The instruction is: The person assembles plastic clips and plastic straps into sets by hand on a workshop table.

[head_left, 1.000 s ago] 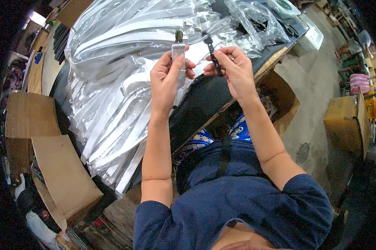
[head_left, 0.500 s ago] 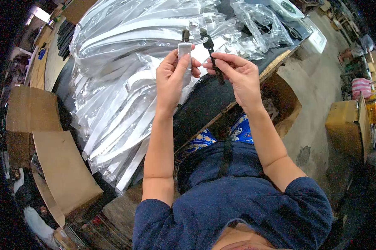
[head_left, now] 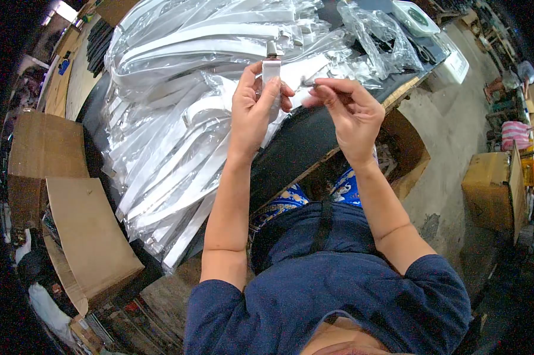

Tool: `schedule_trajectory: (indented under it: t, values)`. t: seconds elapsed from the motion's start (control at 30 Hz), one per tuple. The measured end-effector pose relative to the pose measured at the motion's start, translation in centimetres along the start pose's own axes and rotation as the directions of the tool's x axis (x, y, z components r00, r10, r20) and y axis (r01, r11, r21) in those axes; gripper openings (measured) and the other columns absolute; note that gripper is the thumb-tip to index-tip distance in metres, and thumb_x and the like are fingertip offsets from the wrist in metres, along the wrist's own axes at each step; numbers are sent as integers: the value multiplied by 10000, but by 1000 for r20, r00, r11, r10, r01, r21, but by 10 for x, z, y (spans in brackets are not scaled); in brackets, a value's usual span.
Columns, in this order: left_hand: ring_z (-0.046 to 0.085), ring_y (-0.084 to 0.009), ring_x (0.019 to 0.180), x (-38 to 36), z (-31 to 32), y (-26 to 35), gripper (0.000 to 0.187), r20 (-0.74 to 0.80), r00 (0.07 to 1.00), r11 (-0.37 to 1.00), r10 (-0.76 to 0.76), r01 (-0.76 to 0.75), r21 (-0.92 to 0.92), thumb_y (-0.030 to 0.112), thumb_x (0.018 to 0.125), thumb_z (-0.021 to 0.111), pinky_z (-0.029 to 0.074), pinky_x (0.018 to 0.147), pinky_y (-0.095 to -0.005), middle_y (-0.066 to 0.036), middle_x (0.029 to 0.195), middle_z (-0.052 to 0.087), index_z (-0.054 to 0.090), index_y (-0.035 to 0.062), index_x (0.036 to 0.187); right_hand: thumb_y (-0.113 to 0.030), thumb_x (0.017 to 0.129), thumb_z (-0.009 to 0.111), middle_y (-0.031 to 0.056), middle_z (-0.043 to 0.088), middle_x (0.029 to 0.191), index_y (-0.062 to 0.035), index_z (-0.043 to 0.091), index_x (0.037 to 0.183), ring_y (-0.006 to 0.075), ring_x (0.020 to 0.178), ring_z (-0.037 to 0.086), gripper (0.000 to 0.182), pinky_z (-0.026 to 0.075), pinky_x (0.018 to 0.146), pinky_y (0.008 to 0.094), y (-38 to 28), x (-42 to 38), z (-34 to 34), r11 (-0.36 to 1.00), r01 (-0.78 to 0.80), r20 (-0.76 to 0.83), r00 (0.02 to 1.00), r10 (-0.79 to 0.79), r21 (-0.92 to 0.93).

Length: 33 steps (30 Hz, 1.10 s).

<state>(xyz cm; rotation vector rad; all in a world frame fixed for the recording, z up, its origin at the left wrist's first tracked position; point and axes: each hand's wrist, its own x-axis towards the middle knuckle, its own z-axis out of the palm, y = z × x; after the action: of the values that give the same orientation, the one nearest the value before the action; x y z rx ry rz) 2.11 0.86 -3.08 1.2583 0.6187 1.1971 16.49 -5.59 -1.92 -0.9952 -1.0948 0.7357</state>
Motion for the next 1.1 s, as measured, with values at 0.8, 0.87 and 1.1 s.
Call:
schedule_trajectory:
  t: [0.8, 0.87, 1.1]
  values:
    - [570, -89, 622, -2, 5, 4, 233, -30, 1000, 1000, 2, -2, -25, 198, 941, 539, 452, 550, -210, -60, 763, 616, 553, -7, 1051, 112, 716, 639, 129, 667, 975, -15, 699, 943, 211, 852, 645, 267, 513, 759, 278, -15, 13, 5, 701, 668, 219, 744, -632, -248]
    - [588, -90, 676, -2, 7, 3, 224, -58, 996, 998, 64, -65, -14, 184, 936, 547, 467, 584, -213, -61, 806, 630, 566, -13, 1043, 115, 701, 620, 135, 664, 1002, -15, 701, 957, 214, 860, 646, 299, 512, 768, 280, -13, 8, 6, 686, 682, 217, 731, -647, -254]
    - [609, -145, 927, -1, -4, -4, 204, -24, 998, 991, 63, -60, 122, 55, 934, 486, 482, 810, -273, -79, 1031, 628, 559, -32, 1104, 91, 697, 677, 114, 660, 1016, -42, 711, 950, 214, 904, 649, 287, 523, 769, 276, -5, -2, 9, 721, 649, 273, 759, -591, -245]
